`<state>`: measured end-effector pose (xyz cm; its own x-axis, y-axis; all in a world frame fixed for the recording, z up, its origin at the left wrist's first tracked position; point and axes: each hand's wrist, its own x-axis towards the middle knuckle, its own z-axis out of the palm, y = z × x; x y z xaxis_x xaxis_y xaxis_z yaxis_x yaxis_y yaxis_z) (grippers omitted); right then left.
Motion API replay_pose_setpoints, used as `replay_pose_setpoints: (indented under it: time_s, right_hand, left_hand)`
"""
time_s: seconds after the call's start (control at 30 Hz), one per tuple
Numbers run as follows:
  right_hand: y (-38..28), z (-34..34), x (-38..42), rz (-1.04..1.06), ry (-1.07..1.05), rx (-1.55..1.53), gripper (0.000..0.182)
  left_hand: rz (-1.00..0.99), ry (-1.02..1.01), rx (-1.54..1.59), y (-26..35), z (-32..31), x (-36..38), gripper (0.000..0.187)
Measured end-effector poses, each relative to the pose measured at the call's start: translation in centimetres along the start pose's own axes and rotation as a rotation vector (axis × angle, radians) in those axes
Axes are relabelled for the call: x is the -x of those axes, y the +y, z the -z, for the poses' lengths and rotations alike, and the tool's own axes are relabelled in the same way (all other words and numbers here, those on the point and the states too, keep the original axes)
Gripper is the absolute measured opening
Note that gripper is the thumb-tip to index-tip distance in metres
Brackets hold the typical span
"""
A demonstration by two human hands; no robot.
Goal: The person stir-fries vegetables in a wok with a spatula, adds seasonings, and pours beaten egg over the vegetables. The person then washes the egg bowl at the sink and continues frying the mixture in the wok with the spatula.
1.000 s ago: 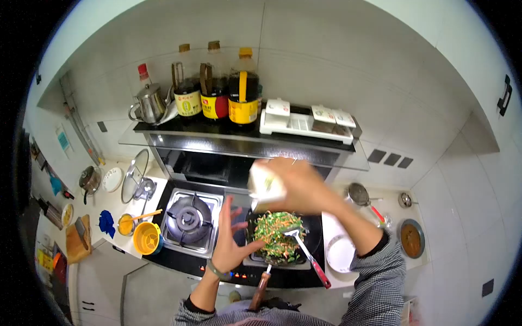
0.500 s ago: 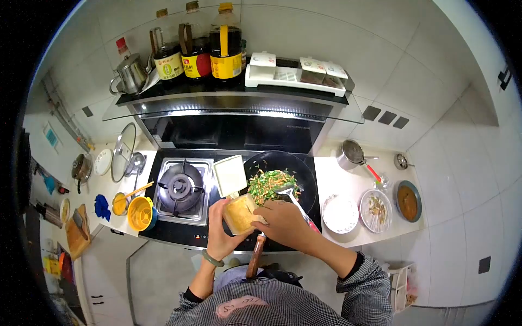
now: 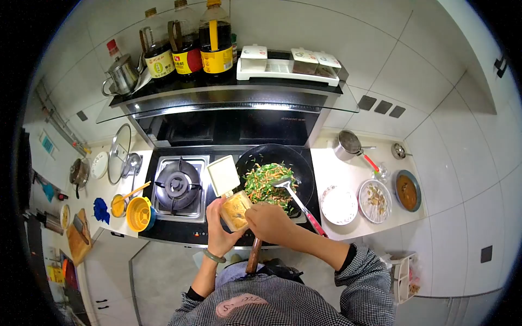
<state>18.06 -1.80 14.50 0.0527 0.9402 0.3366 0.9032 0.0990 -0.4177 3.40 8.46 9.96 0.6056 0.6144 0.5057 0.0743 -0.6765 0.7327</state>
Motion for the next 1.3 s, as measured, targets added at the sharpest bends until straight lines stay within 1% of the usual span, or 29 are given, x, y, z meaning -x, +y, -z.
replay_pose_setpoints:
  time_s: [0.03, 0.1, 0.13, 0.2, 0.23, 0.3, 0.33, 0.37, 0.43, 0.47, 0.5, 0.57, 0.63, 0.7, 0.77, 0.83, 0.87, 1.07, 1.1, 1.17, 1.2, 1.27, 1.3]
  right_hand:
    - [0.1, 0.0, 0.0, 0.000, 0.000, -0.001, 0.011]
    - [0.2, 0.5, -0.4, -0.208, -0.125, -0.158, 0.014]
    - [0.4, 0.6, -0.5, -0.207, -0.124, -0.158, 0.014]
    - [0.9, 1.1, -0.7, -0.332, -0.101, -0.303, 0.017]
    - [1.6, 0.8, -0.5, -0.330, -0.101, -0.303, 0.017]
    - [3.3, 0.2, -0.2, -0.469, 0.035, -0.527, 0.021]
    - [3.6, 0.5, -0.2, -0.526, 0.064, -0.594, 0.021]
    - [4.5, 0.5, -0.1, -0.524, 0.064, -0.593, 0.021]
    - [6.3, 0.6, 0.0, -0.543, 0.172, -0.533, 0.019]
    - [7.2, 0.8, -0.1, -0.568, 0.227, -0.440, 0.016]
    - [7.9, 0.9, -0.2, -0.567, 0.223, -0.442, 0.016]
    - [9.7, 0.2, -0.3, -0.601, 0.309, -0.195, 0.016]
    - [11.4, -0.4, -0.5, -0.626, 0.280, -0.204, 0.014]
    - [13.0, -1.3, -0.7, -0.515, 0.362, -0.128, 0.014]
    - [14.6, -1.4, -1.2, -0.581, 0.360, -0.155, 0.013]
    - [16.2, -1.7, -1.2, -0.505, 0.356, -0.128, 0.013]
    - [16.8, -1.9, -1.0, -0.503, 0.354, -0.131, 0.013]
    - [17.6, -2.6, 2.0, -0.469, 0.300, -0.102, 0.013]
    - [16.7, -2.1, 2.5, -0.445, 0.291, -0.104, 0.013]
    - [15.0, -1.2, 3.1, -0.559, 0.289, -0.126, 0.013]
    - [14.5, -0.6, 3.2, -0.560, 0.289, -0.122, 0.013]
    - [13.9, 0.2, 3.2, -0.680, 0.270, -0.181, 0.012]
    - [14.0, 0.1, 3.2, -0.681, 0.273, -0.179, 0.012]
  left_hand:
    - [0.007, -0.001, -0.005, -0.1, 0.0, 0.0, 0.085]
    - [0.013, -0.004, -0.010, -0.2, -0.1, 0.1, 0.085]
    - [0.019, -0.007, -0.014, -0.3, -0.2, 0.1, 0.085]
    - [0.030, -0.002, -0.017, -0.5, -0.3, -0.1, 0.085]
    - [0.041, 0.000, -0.020, -0.6, -0.3, -0.1, 0.085]
    - [0.048, 0.011, -0.040, -0.8, -0.5, -0.1, 0.085]
    - [0.057, 0.020, -0.059, -1.0, -0.6, -0.1, 0.085]
    - [0.056, 0.022, -0.059, -1.2, -0.7, 0.0, 0.085]
    - [0.094, 0.038, -0.071, -1.8, -0.7, 0.2, 0.085]
    - [0.109, 0.049, -0.064, -2.3, -0.7, 0.4, 0.085]
    - [0.112, 0.050, -0.067, -2.4, -0.5, 0.4, 0.085]
    - [0.153, 0.068, -0.074, -2.6, -0.2, 0.5, 0.086]
    - [0.160, 0.080, -0.080, -2.8, -0.1, 0.5, 0.086]
    - [0.180, 0.085, -0.092, -3.0, 0.1, 0.6, 0.087]
    - [0.192, 0.083, -0.101, -3.0, 0.3, 0.7, 0.087]
    - [0.201, 0.087, -0.108, -3.1, 0.2, 0.5, 0.087]
    - [0.209, 0.087, -0.102, -3.2, 0.2, 0.5, 0.087]
    - [0.229, 0.075, -0.089, -3.1, -0.1, 0.5, 0.086]
    - [0.228, 0.073, -0.094, -3.2, -0.1, 0.4, 0.086]
    - [0.221, 0.073, -0.092, -3.2, -0.3, 0.3, 0.086]
    - [0.214, 0.077, -0.093, -3.2, -0.4, 0.3, 0.085]
    - [0.211, 0.070, -0.080, -3.3, -0.7, 0.3, 0.085]
    - [0.208, 0.064, -0.069, -3.3, -0.8, 0.3, 0.085]
